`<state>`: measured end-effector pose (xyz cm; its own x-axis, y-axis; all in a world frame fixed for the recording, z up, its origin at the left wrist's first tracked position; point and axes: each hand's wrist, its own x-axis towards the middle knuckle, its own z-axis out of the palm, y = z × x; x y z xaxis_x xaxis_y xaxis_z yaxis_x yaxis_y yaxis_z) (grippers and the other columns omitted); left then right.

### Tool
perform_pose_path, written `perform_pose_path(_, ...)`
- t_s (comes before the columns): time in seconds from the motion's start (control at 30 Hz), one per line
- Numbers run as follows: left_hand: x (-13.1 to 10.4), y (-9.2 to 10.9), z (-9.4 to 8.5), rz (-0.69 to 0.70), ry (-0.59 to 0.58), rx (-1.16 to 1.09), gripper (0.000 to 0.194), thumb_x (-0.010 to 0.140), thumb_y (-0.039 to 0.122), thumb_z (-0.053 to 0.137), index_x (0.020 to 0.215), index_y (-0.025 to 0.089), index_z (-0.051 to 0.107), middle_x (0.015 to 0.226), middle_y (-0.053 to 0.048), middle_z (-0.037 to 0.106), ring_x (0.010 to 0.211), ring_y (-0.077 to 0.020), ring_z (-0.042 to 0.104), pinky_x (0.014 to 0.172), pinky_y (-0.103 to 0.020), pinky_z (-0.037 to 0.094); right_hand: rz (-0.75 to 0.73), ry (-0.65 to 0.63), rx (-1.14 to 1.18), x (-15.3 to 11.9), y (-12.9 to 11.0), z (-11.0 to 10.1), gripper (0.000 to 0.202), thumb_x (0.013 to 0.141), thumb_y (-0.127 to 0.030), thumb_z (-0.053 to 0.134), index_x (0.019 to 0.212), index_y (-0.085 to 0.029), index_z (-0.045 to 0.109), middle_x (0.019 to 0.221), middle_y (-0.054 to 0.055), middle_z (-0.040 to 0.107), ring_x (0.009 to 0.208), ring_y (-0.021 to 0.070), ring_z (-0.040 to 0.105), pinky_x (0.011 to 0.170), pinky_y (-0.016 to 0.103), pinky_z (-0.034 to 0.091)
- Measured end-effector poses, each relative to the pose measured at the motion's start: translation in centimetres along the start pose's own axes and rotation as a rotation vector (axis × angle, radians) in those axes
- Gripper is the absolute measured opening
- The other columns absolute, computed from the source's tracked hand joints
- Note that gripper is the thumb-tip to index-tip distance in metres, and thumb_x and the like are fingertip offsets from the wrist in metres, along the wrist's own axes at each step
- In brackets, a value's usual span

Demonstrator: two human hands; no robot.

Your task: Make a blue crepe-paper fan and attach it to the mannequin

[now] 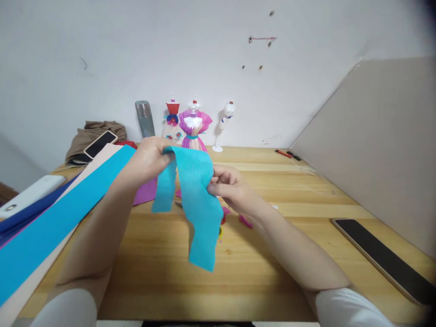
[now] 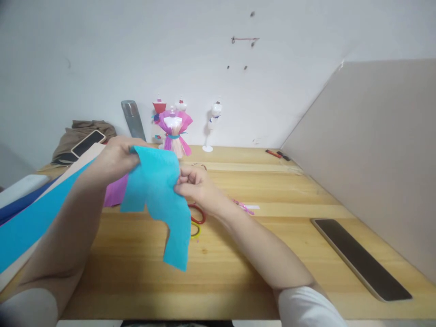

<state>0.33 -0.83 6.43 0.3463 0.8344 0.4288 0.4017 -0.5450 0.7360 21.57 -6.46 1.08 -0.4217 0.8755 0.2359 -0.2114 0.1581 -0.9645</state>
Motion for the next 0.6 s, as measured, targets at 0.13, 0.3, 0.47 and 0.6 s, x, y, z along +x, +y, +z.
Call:
perform_pose_path(0.13, 0.2, -0.6, 0.5, 0.443, 0.057, 0.125, 0.013, 0.084, 0.032, 0.067, 0.087, 0.028, 0.079, 0.12, -0.005, 0.074, 0.118, -0.0294, 0.064, 0.107, -0.046, 0.046, 0.066, -0.056, 0.051, 0.5, -0.6, -0.9, 0.057, 0.07, -0.071, 0.071, 0.088, -0.017, 0.07, 0.082, 0.005, 0.069, 0.077, 0.0183, 0.066, 0.07, 0.03, 0.053)
perform_pose_path(0.3, -0.6, 1.4, 2.2, 0.725, -0.1, 0.168, 0.018, 0.092, 0.029, 0.062, 0.082, 0.031, 0.077, 0.126, -0.002, 0.073, 0.137, -0.0282, 0.054, 0.119, -0.053, 0.034, 0.103, -0.008, 0.181, 2.0, -0.7, -0.3, 0.061, 0.072, -0.079, 0.064, 0.088, -0.02, 0.066, 0.077, 0.004, 0.067, 0.074, 0.0195, 0.066, 0.064, 0.03, 0.053)
perform_pose_path(0.47, -0.1, 0.5, 3.3, 0.673, -0.057, 0.097, 0.016, 0.091, 0.036, 0.065, 0.08, 0.034, 0.076, 0.135, 0.002, 0.068, 0.147, -0.0294, 0.042, 0.125, -0.058, 0.021, -0.079, 0.28, 0.273, 3.9, -1.0, -0.8, 0.038, 0.068, -0.053, 0.081, 0.083, -0.023, 0.063, 0.077, -0.001, 0.065, 0.068, 0.0155, 0.06, 0.058, 0.026, 0.051)
perform_pose_path(0.6, 0.4, -0.7, 3.3, 0.595, 0.03, -0.014, 0.014, 0.087, 0.042, 0.068, 0.082, 0.031, 0.077, 0.144, -0.001, 0.061, 0.149, -0.0312, 0.038, 0.123, -0.057, 0.028, -0.183, 0.368, 0.191, 4.5, -1.8, -1.3, 0.031, 0.07, -0.043, 0.08, 0.076, -0.021, 0.059, 0.068, -0.004, 0.057, 0.06, 0.0114, 0.053, 0.058, 0.025, 0.049)
